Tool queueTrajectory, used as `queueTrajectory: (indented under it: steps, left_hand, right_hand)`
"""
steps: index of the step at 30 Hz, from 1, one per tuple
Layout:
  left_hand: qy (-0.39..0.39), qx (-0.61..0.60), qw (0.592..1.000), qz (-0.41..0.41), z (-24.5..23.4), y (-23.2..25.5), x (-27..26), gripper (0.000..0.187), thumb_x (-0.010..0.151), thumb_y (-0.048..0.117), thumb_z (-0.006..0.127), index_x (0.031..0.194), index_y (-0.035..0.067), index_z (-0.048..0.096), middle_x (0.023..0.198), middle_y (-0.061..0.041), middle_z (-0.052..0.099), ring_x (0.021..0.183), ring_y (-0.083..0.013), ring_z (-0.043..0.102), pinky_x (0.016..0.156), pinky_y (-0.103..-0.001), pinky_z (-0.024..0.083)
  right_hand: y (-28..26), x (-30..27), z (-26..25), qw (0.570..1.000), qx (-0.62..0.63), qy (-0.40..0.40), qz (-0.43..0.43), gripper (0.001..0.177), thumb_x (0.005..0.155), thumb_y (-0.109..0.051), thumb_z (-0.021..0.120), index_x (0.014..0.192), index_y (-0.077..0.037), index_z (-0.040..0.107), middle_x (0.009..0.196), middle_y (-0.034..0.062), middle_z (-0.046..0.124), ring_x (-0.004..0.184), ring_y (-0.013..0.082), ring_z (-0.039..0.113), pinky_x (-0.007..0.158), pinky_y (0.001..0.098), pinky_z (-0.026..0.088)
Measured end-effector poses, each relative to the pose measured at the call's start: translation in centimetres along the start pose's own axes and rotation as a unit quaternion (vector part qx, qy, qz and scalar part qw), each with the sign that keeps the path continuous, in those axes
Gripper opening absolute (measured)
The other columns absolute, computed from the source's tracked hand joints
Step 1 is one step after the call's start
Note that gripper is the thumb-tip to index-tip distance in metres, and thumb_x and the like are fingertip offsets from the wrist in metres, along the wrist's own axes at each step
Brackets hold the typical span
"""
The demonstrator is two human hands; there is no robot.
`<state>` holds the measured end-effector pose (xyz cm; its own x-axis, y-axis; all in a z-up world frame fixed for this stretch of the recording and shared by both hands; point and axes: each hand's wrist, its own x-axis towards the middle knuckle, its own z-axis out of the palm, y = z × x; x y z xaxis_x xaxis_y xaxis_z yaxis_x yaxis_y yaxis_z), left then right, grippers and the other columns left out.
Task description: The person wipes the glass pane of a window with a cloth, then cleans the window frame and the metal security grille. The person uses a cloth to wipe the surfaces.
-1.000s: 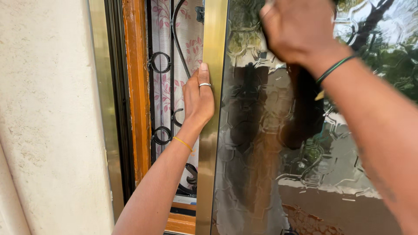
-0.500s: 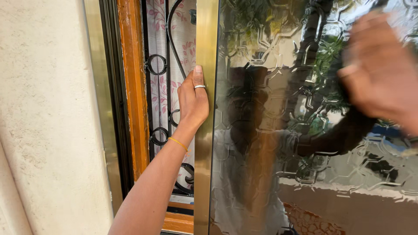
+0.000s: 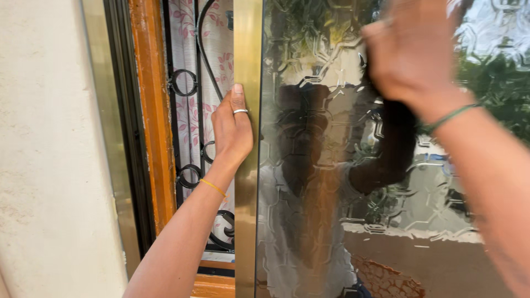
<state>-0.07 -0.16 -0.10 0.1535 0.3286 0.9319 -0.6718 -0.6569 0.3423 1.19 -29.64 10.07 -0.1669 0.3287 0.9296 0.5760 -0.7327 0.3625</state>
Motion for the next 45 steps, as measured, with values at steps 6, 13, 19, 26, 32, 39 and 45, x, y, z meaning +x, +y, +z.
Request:
queueTrajectory:
  steps: [6,13,19,26,32,39,45]
  left_hand:
    - [0.01,-0.005,0.999,0.048,-0.3,-0.1,0.0,0.055,0.113,0.041,0.035,0.108,-0.004,0.068,0.086,-0.022,0.07,0.077,-0.0336,0.065,0.073,-0.045,0.051]
    - [-0.015,0.044,0.999,0.012,-1.2,-0.1,0.0,0.055,0.114,0.039,0.036,0.096,-0.006,0.062,0.069,-0.02,0.056,0.065,-0.0291,0.051,0.063,-0.046,0.041]
    - [-0.012,0.051,0.997,0.053,-1.4,-0.6,0.0,0.056,0.118,0.038,0.036,0.095,-0.007,0.061,0.073,-0.02,0.056,0.068,-0.0282,0.051,0.068,-0.046,0.042]
    - [-0.021,0.003,0.998,0.061,-1.3,-0.3,-0.2,0.055,0.121,0.038,0.035,0.111,-0.006,0.066,0.091,-0.016,0.069,0.084,-0.0204,0.058,0.079,-0.041,0.048]
    - [-0.012,0.026,0.996,0.083,-1.2,-0.9,-0.2,0.055,0.122,0.034,0.032,0.115,-0.007,0.067,0.102,-0.016,0.072,0.094,-0.0193,0.062,0.087,-0.039,0.049]
    - [-0.031,0.04,0.998,0.023,-1.0,-1.2,-0.3,0.056,0.125,0.038,0.033,0.108,-0.006,0.063,0.089,-0.016,0.064,0.082,-0.0227,0.054,0.076,-0.042,0.045]
    - [-0.022,0.051,0.998,0.021,2.6,-0.7,-1.4,0.051,0.121,0.04,0.043,0.106,-0.004,0.064,0.083,-0.021,0.065,0.076,-0.0321,0.06,0.072,-0.047,0.047]
  right_hand:
    - [-11.4,-0.6,4.5,0.981,-0.005,-0.129,-0.145,0.08,0.105,-0.045,0.052,0.16,0.008,0.027,0.169,0.0213,0.021,0.158,0.0388,0.011,0.13,0.0483,0.011]
    - [-1.6,-6.4,-0.3,0.98,-0.057,-0.156,-0.113,0.072,0.109,-0.038,0.044,0.164,0.004,0.025,0.172,0.0182,0.019,0.159,0.0311,0.012,0.13,0.0432,0.011]
    - [12.6,-15.0,-8.6,0.985,-0.134,-0.096,0.058,0.068,0.117,-0.029,0.038,0.17,0.006,0.016,0.178,0.0251,0.011,0.167,0.0433,0.007,0.14,0.0494,0.008]
    - [13.6,-20.1,-7.9,0.978,-0.132,-0.059,0.153,0.072,0.114,-0.027,0.043,0.167,0.011,0.014,0.177,0.0281,0.009,0.165,0.0488,0.003,0.138,0.054,0.007]
    - [9.3,-18.3,-5.8,0.986,-0.126,-0.034,0.106,0.073,0.114,-0.028,0.052,0.167,0.009,0.017,0.176,0.0253,0.011,0.164,0.0461,0.005,0.139,0.0529,0.009]
    - [2.6,-15.5,-4.7,0.991,-0.092,-0.076,0.06,0.077,0.108,-0.029,0.06,0.163,0.011,0.023,0.173,0.0253,0.016,0.162,0.0467,0.01,0.136,0.0527,0.014]
    - [-0.4,-15.4,-2.9,0.991,-0.082,-0.105,0.03,0.08,0.104,-0.033,0.062,0.161,0.009,0.026,0.17,0.0248,0.018,0.159,0.0458,0.012,0.132,0.0549,0.016]
